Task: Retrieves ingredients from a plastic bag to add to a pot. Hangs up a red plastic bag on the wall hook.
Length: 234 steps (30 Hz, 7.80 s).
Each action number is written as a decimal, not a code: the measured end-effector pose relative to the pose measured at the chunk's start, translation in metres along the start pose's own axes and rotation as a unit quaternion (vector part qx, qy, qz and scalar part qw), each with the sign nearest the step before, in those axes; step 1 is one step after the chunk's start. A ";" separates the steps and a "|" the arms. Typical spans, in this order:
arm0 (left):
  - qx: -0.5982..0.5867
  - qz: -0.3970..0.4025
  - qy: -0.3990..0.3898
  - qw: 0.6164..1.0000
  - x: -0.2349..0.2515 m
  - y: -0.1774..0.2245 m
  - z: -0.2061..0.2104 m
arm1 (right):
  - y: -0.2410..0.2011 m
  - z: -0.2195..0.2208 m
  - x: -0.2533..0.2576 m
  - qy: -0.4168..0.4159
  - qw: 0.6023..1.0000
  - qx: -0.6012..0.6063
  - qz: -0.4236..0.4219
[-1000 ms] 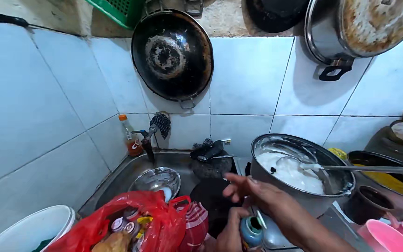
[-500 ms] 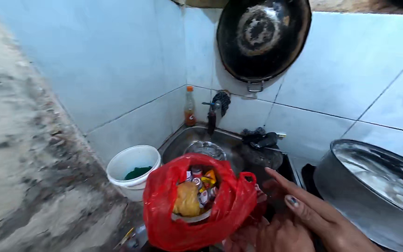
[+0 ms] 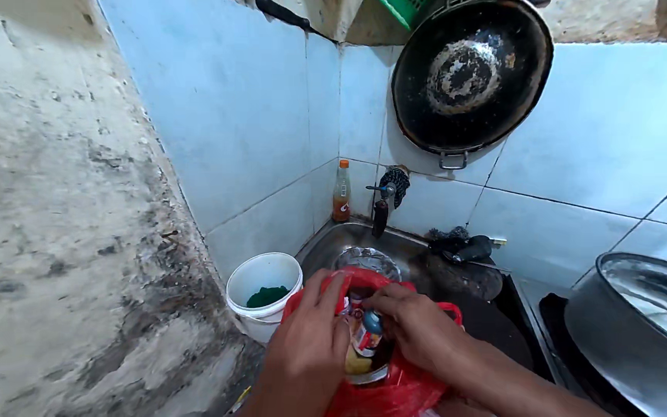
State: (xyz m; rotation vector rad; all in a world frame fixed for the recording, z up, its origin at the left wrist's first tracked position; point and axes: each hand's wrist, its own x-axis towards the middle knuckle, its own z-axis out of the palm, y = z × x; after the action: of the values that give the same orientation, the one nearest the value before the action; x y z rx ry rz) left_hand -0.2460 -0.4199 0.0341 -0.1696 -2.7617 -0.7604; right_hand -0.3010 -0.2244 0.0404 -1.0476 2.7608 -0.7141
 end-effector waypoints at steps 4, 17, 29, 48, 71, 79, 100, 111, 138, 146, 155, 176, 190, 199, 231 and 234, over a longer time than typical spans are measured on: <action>0.126 0.040 0.065 0.989 0.002 -0.020 0.010 | 0.005 0.003 0.001 -0.095 0.989 -0.111 0.010; -0.117 0.020 0.057 0.991 0.040 -0.048 -0.023 | 0.066 -0.012 -0.093 0.188 0.926 -0.302 -0.125; -0.626 -0.118 0.005 0.771 0.071 -0.032 -0.022 | -0.018 -0.064 -0.016 0.115 0.989 0.080 -0.056; -0.176 0.280 -0.045 0.943 0.075 -0.006 0.006 | -0.047 -0.100 0.004 0.089 0.988 -0.086 -0.090; -0.586 -0.046 -0.372 0.718 0.096 0.008 -0.027 | -0.031 -0.113 0.054 0.054 0.986 0.158 -0.015; -0.644 -0.105 -0.267 0.709 0.088 0.011 -0.019 | -0.017 -0.087 0.023 0.124 0.986 0.114 -0.014; 0.023 0.353 0.292 0.889 0.100 -0.021 0.024 | 0.003 -0.041 0.049 -0.049 0.939 0.339 0.031; -0.187 0.387 -0.029 0.902 0.091 -0.054 0.003 | 0.052 -0.023 0.024 0.323 0.905 -0.241 -0.135; -0.534 -0.004 -0.351 0.769 0.084 -0.036 0.002 | -0.002 -0.066 0.060 0.071 0.976 0.206 -0.004; -0.450 0.044 -0.334 0.827 0.085 -0.038 -0.002 | 0.022 -0.024 0.061 -0.023 0.929 0.356 0.097; -0.017 0.267 -0.029 0.963 0.076 -0.029 0.014 | 0.027 -0.018 0.061 -0.092 0.912 0.379 0.126; 0.092 0.258 0.023 0.962 0.029 -0.071 0.009 | 0.076 -0.001 0.015 0.072 0.989 0.032 0.123; -0.187 0.111 -0.031 0.976 0.062 -0.005 0.012 | 0.001 -0.037 0.034 0.147 0.933 0.327 0.038; -0.201 0.232 0.082 0.948 0.030 0.031 -0.007 | -0.018 0.007 -0.022 0.229 0.935 0.266 -0.047; -0.518 0.263 -0.517 0.629 -0.237 0.477 0.158 | -0.058 -0.001 -0.598 0.689 0.565 0.440 0.115; -0.542 0.269 -0.522 0.601 -0.233 0.495 0.164 | -0.054 -0.003 -0.613 0.725 0.531 0.435 0.061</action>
State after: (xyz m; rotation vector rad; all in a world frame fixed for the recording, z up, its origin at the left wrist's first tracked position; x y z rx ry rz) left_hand 0.0302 0.0788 0.0708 -2.1245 -2.0552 -2.5691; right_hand 0.1945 0.1398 0.0267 0.3006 2.0369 -3.5587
